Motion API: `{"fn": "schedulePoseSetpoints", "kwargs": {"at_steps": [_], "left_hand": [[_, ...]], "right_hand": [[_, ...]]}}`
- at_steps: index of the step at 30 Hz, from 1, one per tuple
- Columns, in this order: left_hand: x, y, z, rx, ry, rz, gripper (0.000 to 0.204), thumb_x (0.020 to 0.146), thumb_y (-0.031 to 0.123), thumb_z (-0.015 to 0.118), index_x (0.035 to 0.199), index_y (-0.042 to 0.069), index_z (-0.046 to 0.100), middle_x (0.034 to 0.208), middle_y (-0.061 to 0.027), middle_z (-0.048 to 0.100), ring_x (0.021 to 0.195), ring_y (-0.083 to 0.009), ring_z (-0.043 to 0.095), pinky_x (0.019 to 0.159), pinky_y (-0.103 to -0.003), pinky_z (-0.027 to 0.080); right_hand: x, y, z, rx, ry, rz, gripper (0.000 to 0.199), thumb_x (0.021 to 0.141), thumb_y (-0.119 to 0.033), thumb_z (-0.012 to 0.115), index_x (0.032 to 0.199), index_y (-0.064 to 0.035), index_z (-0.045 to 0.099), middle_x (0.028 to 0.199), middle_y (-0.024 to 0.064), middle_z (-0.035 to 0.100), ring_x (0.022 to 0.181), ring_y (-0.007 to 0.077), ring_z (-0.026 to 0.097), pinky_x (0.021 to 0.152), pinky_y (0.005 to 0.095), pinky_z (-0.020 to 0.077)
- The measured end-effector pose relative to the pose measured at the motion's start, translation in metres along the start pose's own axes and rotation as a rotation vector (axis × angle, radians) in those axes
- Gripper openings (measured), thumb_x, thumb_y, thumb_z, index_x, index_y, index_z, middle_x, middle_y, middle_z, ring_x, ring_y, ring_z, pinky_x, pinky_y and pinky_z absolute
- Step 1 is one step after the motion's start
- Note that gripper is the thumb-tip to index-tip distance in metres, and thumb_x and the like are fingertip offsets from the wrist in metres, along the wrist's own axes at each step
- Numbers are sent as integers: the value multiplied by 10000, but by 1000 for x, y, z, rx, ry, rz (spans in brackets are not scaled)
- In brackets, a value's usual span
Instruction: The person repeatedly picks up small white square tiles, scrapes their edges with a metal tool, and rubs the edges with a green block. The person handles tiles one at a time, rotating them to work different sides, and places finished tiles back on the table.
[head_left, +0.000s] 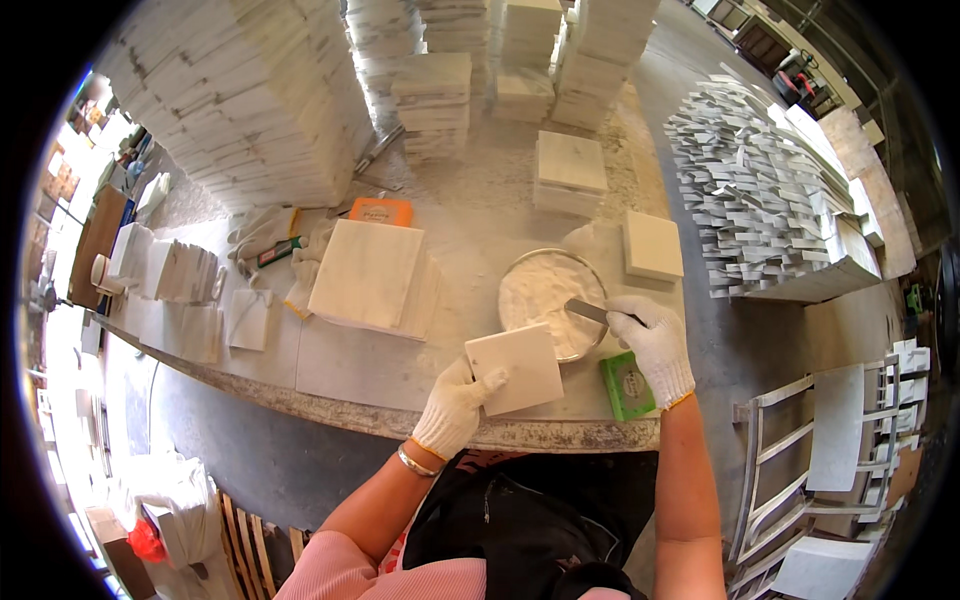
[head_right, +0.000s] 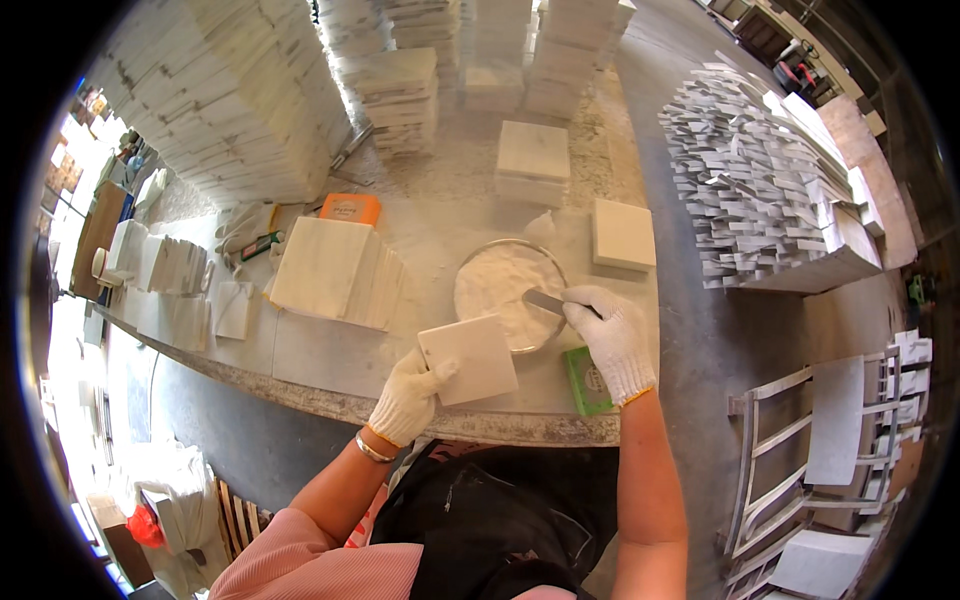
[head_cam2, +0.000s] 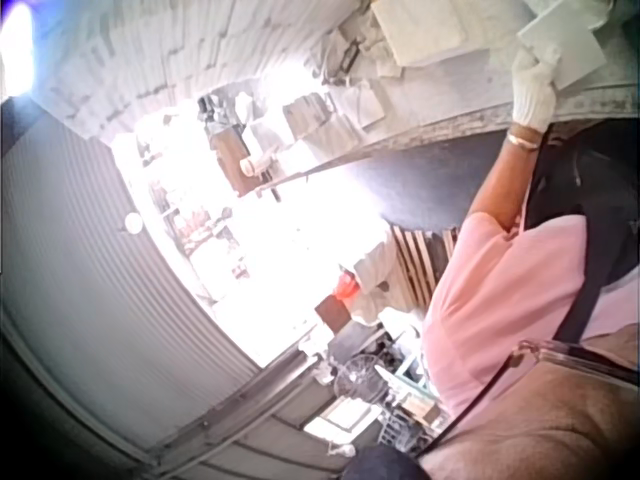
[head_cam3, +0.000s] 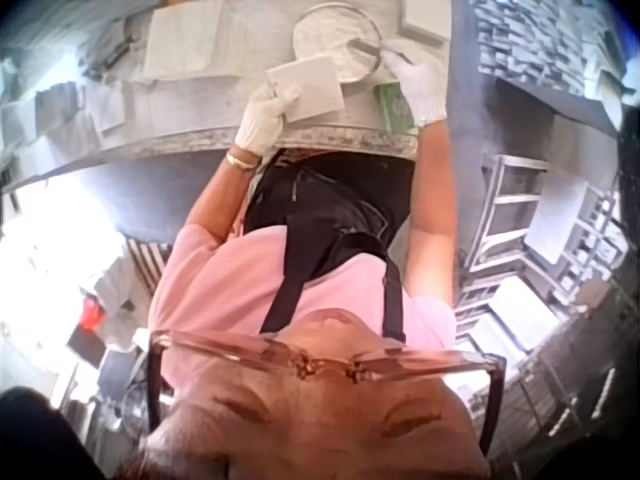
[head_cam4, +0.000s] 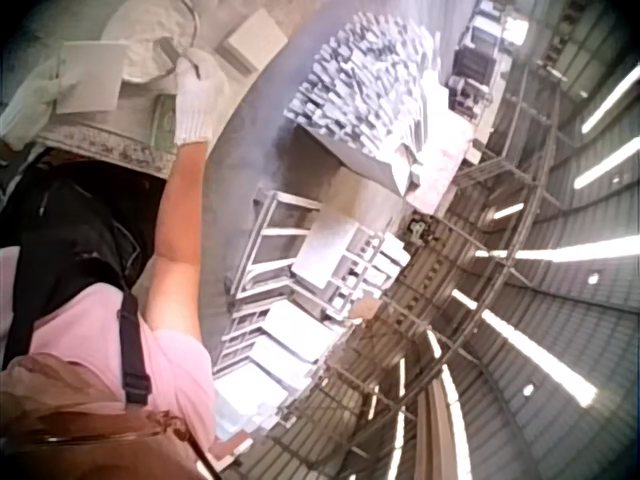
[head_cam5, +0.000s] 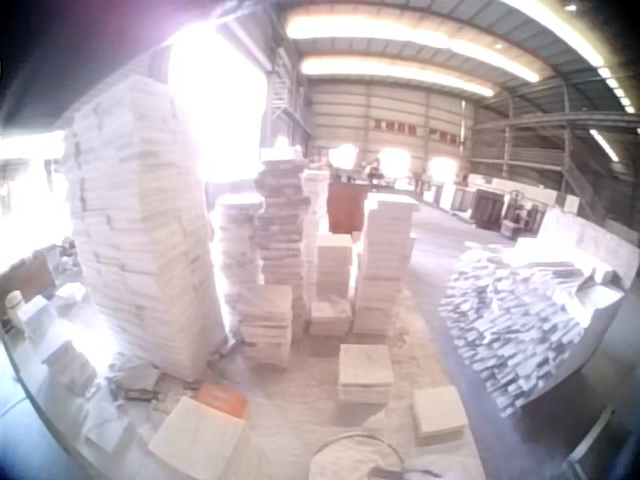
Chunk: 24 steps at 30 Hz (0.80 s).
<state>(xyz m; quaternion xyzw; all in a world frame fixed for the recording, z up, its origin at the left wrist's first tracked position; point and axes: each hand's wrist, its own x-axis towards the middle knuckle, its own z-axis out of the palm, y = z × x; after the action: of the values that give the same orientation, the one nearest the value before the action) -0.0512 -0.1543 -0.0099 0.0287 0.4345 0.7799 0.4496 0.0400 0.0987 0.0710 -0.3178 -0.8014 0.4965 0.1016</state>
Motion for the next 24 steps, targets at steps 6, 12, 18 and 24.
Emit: {"fn": "schedulePoseSetpoints", "kwargs": {"at_steps": [6, 12, 18, 24], "left_hand": [[0, 0, -1, -5, 5, -21, 460, 957, 98, 661, 1361, -49, 499, 1282, -95, 622, 1172, -182, 585, 1039, -342, 452], [-2, 4, 2, -13, 17, -39, 449, 957, 89, 654, 1358, -58, 513, 1280, -96, 628, 1169, -180, 587, 1033, -338, 456], [0, 2, 2, -31, 14, -28, 447, 948, 80, 665, 1348, -60, 525, 1276, -93, 634, 1170, -177, 588, 1033, -341, 457], [0, 1, 1, -20, 12, -19, 457, 946, 89, 671, 1353, -56, 524, 1286, -93, 633, 1177, -181, 587, 1042, -345, 449]], "right_hand": [[-3, -7, 6, 134, -35, 83, 254, 897, -155, 670, 1079, 10, 738, 866, 34, 703, 735, 98, 613, 636, 245, 486], [-15, -24, 2, 176, -56, 176, 236, 902, -139, 681, 1086, -3, 741, 857, 23, 697, 736, 88, 612, 641, 246, 490], [-27, -22, 8, 244, -11, 86, 201, 898, -89, 707, 1072, 5, 742, 876, 21, 701, 754, 92, 617, 674, 239, 497], [-34, -16, 13, 127, 57, -17, 178, 885, -54, 715, 1050, 5, 744, 956, 67, 741, 848, 123, 660, 774, 257, 522]]}}
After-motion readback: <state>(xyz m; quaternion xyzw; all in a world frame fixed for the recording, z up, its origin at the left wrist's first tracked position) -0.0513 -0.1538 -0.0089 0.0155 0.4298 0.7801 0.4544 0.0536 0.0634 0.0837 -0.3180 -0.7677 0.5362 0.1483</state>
